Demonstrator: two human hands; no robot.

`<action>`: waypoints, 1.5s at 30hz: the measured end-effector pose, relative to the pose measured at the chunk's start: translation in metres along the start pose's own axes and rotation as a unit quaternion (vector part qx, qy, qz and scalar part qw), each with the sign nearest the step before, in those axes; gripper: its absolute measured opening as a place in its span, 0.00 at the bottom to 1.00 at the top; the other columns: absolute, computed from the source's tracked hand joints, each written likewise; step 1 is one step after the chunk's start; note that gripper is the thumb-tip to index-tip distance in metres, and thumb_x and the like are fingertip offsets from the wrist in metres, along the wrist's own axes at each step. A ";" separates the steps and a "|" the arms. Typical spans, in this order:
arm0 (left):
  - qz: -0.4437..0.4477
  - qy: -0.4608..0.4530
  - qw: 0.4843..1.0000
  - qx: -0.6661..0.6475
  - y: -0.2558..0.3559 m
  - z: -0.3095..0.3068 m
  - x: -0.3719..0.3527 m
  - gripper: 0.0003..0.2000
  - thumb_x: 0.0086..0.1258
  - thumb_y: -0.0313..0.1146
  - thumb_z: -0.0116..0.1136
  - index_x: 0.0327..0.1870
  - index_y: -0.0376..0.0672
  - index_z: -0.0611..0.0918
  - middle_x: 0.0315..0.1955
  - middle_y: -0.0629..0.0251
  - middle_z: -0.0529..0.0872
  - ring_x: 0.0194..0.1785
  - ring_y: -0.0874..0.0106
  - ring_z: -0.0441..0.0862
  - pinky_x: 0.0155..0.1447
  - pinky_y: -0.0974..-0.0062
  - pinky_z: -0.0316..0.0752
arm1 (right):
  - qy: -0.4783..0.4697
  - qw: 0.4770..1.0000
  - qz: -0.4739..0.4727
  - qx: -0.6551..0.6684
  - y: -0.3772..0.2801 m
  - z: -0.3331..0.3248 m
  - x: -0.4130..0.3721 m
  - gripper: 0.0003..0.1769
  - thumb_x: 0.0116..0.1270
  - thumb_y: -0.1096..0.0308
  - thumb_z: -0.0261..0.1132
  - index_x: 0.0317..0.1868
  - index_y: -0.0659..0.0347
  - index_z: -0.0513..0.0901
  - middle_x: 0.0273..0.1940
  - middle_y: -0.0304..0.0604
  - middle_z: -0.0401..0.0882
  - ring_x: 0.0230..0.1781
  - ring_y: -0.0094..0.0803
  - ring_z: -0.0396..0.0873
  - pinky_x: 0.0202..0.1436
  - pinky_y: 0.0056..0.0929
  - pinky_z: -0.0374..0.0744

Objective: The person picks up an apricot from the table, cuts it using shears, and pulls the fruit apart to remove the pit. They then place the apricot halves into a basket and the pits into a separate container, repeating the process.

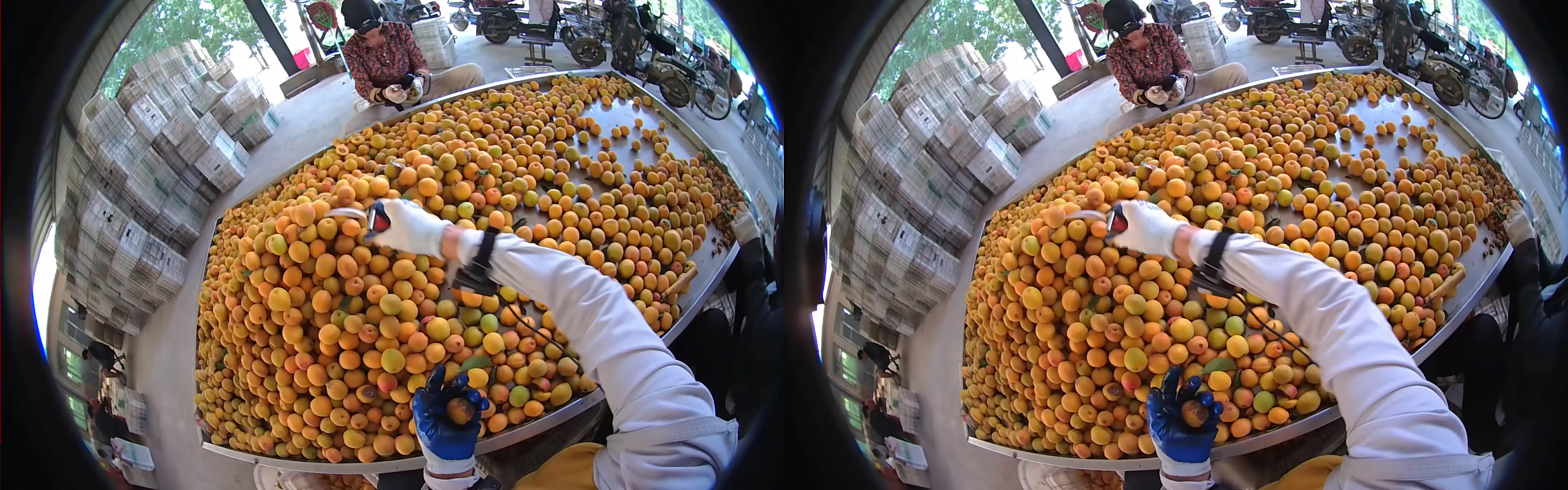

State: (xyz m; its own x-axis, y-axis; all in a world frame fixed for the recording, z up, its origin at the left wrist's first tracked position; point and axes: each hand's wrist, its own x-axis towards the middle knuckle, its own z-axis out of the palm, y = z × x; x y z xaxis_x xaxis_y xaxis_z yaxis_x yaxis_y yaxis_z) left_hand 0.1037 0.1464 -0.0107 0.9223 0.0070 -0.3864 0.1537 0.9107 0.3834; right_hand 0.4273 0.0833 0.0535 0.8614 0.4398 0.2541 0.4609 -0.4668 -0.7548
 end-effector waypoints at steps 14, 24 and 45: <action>-0.062 -0.037 0.993 -0.090 0.013 0.014 -0.021 0.27 0.76 0.60 0.45 0.54 0.41 0.78 0.32 0.55 0.80 0.30 0.58 0.78 0.33 0.58 0.73 | 0.070 0.980 -0.089 -0.164 0.000 -0.064 0.032 0.10 0.64 0.65 0.61 0.40 0.62 0.83 0.34 0.57 0.85 0.36 0.54 0.85 0.42 0.48 0.82; -0.044 0.045 0.998 -0.003 0.022 0.009 -0.013 0.33 0.76 0.66 0.41 0.48 0.38 0.80 0.18 0.62 0.75 0.18 0.69 0.69 0.26 0.70 0.65 | -0.071 0.953 0.028 -0.294 0.072 -0.026 0.195 0.21 0.62 0.62 0.65 0.53 0.61 0.86 0.53 0.56 0.86 0.55 0.49 0.84 0.57 0.41 0.81; -0.030 0.031 0.999 0.005 0.002 -0.003 0.000 0.33 0.76 0.65 0.42 0.52 0.38 0.79 0.26 0.56 0.82 0.23 0.63 0.75 0.29 0.64 0.73 | -0.162 0.970 0.074 -0.163 0.081 -0.122 0.091 0.23 0.58 0.53 0.70 0.48 0.62 0.86 0.36 0.44 0.87 0.30 0.33 0.82 0.36 0.31 0.80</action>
State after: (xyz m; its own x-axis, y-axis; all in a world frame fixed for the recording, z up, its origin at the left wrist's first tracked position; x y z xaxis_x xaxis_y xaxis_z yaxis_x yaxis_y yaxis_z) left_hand 0.1030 0.1501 -0.0127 0.8876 -0.0205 -0.4601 0.2114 0.9057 0.3674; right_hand 0.5696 -0.0078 0.0887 0.8349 0.5438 -0.0857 0.4264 -0.7372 -0.5241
